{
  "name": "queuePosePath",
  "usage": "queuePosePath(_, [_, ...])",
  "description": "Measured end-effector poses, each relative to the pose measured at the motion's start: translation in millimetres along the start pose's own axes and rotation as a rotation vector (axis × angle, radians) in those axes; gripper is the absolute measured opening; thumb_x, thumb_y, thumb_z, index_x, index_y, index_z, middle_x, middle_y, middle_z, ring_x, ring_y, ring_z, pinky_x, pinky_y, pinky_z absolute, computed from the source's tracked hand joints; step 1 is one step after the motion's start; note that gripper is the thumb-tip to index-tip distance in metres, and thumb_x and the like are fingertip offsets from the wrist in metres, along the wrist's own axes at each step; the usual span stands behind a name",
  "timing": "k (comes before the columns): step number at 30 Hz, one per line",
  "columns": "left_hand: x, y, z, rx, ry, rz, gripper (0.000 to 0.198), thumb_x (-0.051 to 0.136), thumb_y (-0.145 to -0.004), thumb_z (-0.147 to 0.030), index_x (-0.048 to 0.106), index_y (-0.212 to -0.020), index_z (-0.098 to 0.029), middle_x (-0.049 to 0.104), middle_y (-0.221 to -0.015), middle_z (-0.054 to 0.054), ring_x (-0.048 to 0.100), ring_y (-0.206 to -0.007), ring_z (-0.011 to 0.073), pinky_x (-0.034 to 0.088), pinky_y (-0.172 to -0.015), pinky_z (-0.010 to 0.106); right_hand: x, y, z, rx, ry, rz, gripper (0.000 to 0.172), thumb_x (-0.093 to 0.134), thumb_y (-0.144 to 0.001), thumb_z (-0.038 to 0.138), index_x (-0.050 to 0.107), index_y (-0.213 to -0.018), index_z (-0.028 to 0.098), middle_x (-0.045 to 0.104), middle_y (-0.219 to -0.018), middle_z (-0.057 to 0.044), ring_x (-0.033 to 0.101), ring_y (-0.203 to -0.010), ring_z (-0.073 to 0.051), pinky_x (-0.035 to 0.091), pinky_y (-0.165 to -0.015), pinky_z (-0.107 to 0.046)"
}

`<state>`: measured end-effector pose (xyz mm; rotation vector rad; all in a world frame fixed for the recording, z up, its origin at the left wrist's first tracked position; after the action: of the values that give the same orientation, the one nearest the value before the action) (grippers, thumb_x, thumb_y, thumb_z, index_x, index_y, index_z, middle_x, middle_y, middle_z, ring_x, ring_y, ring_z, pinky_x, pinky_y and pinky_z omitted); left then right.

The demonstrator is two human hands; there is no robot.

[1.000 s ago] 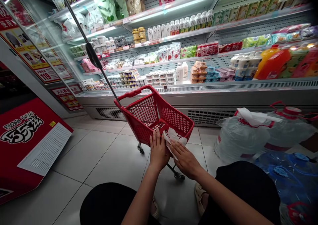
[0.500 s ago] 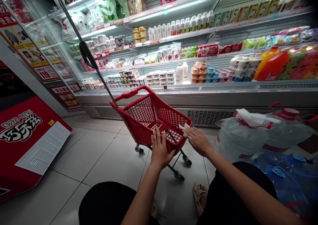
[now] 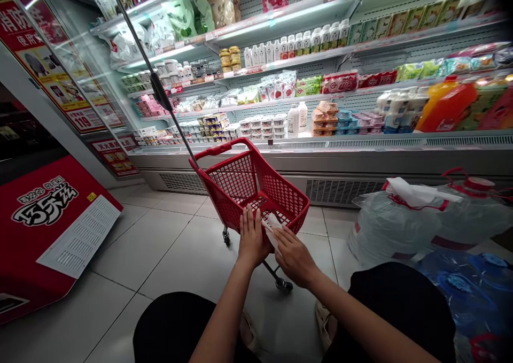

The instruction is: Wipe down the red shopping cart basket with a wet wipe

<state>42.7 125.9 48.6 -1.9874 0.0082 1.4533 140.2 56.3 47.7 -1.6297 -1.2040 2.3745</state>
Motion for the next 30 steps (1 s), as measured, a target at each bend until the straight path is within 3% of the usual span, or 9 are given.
queuePosePath(4, [-6.3, -1, 10, 0.008, -0.035, -0.015, 0.096, 0.068, -0.082, -0.022, 0.018, -0.163, -0.013, 0.010, -0.174, 0.020, 0.005, -0.162, 0.0337, 0.016, -0.130, 0.057, 9, -7, 8, -0.036, 0.024, 0.005, 0.064, 0.046, -0.096, 0.018, 0.039, -0.159, 0.012, 0.051, -0.158, -0.013, 0.044, -0.148, -0.024, 0.033, -0.126, -0.047])
queuePosePath(8, [-7.1, -2, 14, 0.030, -0.053, 0.022, 0.104, 0.076, -0.080, -0.035, 0.017, -0.164, -0.015, 0.011, -0.174, 0.019, 0.009, -0.162, 0.0342, 0.015, -0.130, 0.057, 7, -6, -41, -0.057, 0.089, 0.023, 0.054, 0.045, -0.099, 0.019, 0.050, -0.153, 0.016, 0.063, -0.146, -0.011, 0.055, -0.137, -0.023, 0.033, -0.126, -0.049])
queuePosePath(11, [-3.8, -5, 11, 0.042, -0.039, 0.034, 0.107, 0.076, -0.082, -0.039, 0.014, -0.165, -0.016, 0.008, -0.175, 0.018, 0.008, -0.162, 0.0340, 0.017, -0.129, 0.056, 3, -2, -82, 0.000, 0.174, 0.012, 0.045, 0.042, -0.102, 0.023, 0.061, -0.141, 0.010, 0.070, -0.133, -0.016, 0.060, -0.131, -0.026, 0.035, -0.124, -0.051])
queuePosePath(14, [1.2, -6, 7, 0.049, -0.011, 0.042, 0.112, 0.077, -0.082, -0.046, 0.009, -0.166, -0.016, 0.005, -0.175, 0.019, 0.006, -0.162, 0.0348, 0.019, -0.129, 0.056, 3, 3, -96, 0.051, 0.199, -0.005, 0.048, 0.039, -0.103, 0.024, 0.058, -0.143, 0.008, 0.068, -0.135, -0.017, 0.057, -0.134, -0.028, 0.036, -0.124, -0.051])
queuePosePath(19, [4.1, -6, 9, 0.037, 0.022, 0.064, 0.121, 0.072, -0.082, -0.067, 0.004, -0.166, -0.014, 0.004, -0.175, 0.020, 0.003, -0.162, 0.0365, 0.018, -0.128, 0.059, 8, 10, -76, 0.085, 0.161, -0.046, 0.054, 0.039, -0.104, 0.027, 0.044, -0.156, 0.012, 0.063, -0.142, -0.016, 0.047, -0.143, -0.029, 0.038, -0.123, -0.054])
queuePosePath(23, [-0.8, -6, 25, 0.006, 0.027, 0.070, 0.120, 0.064, -0.083, -0.077, 0.004, -0.166, -0.013, 0.001, -0.174, 0.022, 0.003, -0.161, 0.0375, 0.018, -0.128, 0.060, 10, 12, -53, 0.076, 0.144, -0.043, 0.056, 0.042, -0.103, 0.026, 0.040, -0.158, 0.012, 0.059, -0.147, -0.015, 0.042, -0.147, -0.029, 0.036, -0.124, -0.053])
queuePosePath(27, [-7.5, -3, 41, 0.006, 0.013, 0.076, 0.118, 0.066, -0.087, -0.068, -0.003, -0.166, -0.013, 0.004, -0.174, 0.023, 0.005, -0.161, 0.0361, 0.017, -0.129, 0.060, 15, 8, -22, 0.050, 0.146, -0.053, 0.065, 0.043, -0.099, 0.020, 0.030, -0.162, 0.008, 0.045, -0.161, -0.016, 0.031, -0.155, -0.028, 0.034, -0.126, -0.052])
queuePosePath(30, [-10.1, 4, 40, 0.045, -0.014, 0.074, 0.106, 0.063, -0.094, -0.047, -0.008, -0.166, -0.015, 0.007, -0.174, 0.020, 0.008, -0.162, 0.0327, 0.019, -0.129, 0.059, 26, -4, 9, 0.015, 0.141, -0.048, 0.066, 0.045, -0.098, 0.020, 0.032, -0.161, 0.004, 0.032, -0.168, -0.017, 0.022, -0.158, -0.027, 0.028, -0.128, -0.048])
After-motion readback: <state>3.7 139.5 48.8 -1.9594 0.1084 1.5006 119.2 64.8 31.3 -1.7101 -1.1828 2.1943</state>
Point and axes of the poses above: each hand's wrist, its own y-axis away from the middle knuckle, its own x-axis out of the palm, z = x × y, the point moved 10 cm from there along -y, towards the middle knuckle
